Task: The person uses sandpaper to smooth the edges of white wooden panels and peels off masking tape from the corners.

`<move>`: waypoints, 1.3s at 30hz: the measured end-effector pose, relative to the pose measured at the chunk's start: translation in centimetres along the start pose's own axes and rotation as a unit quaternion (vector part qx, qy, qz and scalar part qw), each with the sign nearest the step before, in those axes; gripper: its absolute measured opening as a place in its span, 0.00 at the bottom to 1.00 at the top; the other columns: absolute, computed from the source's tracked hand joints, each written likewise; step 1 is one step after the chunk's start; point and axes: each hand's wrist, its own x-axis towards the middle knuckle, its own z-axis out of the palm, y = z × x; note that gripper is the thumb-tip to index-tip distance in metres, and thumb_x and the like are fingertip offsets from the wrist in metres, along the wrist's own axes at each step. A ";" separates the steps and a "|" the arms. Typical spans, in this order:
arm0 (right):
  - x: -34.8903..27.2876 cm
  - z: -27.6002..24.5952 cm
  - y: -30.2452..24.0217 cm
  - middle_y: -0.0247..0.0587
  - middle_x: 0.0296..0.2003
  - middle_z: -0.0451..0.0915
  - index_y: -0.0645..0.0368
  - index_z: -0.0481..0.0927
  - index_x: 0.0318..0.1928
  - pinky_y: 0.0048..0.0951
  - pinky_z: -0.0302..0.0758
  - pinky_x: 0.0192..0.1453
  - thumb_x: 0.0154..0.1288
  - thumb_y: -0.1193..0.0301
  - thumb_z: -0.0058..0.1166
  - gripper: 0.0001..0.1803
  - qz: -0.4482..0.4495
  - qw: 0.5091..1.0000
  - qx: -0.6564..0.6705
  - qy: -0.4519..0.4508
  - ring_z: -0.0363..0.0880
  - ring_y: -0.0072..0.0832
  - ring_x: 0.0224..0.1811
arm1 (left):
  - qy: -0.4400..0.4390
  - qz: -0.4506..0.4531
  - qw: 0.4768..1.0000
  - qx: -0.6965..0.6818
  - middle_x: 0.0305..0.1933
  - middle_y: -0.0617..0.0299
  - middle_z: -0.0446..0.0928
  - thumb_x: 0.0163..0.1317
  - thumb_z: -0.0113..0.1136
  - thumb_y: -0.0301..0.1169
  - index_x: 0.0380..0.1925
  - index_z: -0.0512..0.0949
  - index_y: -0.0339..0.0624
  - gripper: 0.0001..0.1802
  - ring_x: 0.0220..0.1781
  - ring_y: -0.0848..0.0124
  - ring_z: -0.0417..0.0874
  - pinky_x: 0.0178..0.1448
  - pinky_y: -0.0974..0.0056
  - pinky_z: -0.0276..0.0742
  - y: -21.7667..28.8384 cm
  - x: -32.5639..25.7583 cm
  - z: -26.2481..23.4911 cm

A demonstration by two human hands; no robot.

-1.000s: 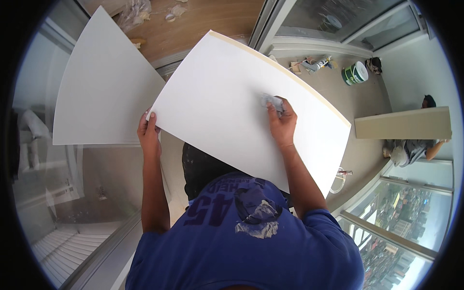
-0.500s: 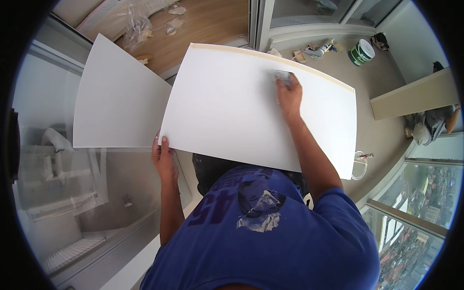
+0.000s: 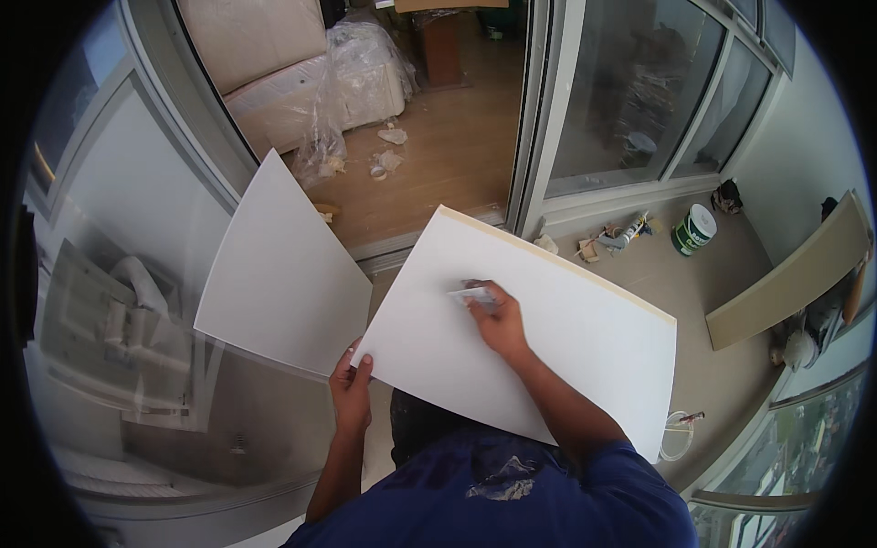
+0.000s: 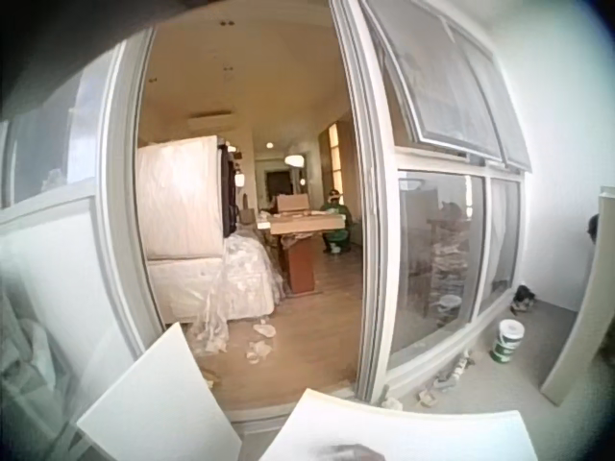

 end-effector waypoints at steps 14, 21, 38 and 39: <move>3.9 -11.2 6.8 0.30 0.39 0.86 0.65 0.83 0.54 0.19 0.70 0.31 0.75 0.76 0.63 0.11 0.077 0.959 0.052 0.267 0.76 0.12 0.30 | -0.053 0.012 0.998 0.044 0.60 0.54 0.85 0.75 0.63 0.25 0.70 0.75 0.28 0.26 0.54 0.75 0.84 0.61 0.69 0.77 0.9 0.9 1.1; 2.7 -11.6 5.1 0.39 0.49 0.89 0.69 0.84 0.55 0.24 0.79 0.56 0.75 0.79 0.61 0.11 0.026 0.970 0.040 0.240 0.85 0.22 0.48 | -0.017 0.031 0.999 -0.033 0.57 0.54 0.83 0.72 0.67 0.21 0.59 0.76 0.33 0.18 0.49 0.79 0.83 0.44 0.74 0.77 0.9 -1.5 1.8; 2.8 -9.9 5.5 0.37 0.43 0.88 0.69 0.84 0.53 0.22 0.77 0.51 0.74 0.73 0.64 0.13 0.047 0.978 -0.016 0.204 0.82 0.18 0.43 | -0.129 -0.145 0.975 0.108 0.32 0.68 0.80 0.70 0.69 0.31 0.38 0.83 0.39 0.07 0.34 0.79 0.76 0.39 0.69 0.71 2.5 7.6 0.8; 2.9 -9.9 5.6 0.37 0.43 0.88 0.69 0.84 0.53 0.22 0.77 0.50 0.74 0.73 0.64 0.13 0.046 0.977 -0.026 0.205 0.82 0.18 0.43 | -0.138 -0.144 0.971 0.128 0.32 0.67 0.80 0.70 0.69 0.32 0.38 0.83 0.39 0.08 0.34 0.78 0.76 0.40 0.68 0.72 2.5 8.7 1.5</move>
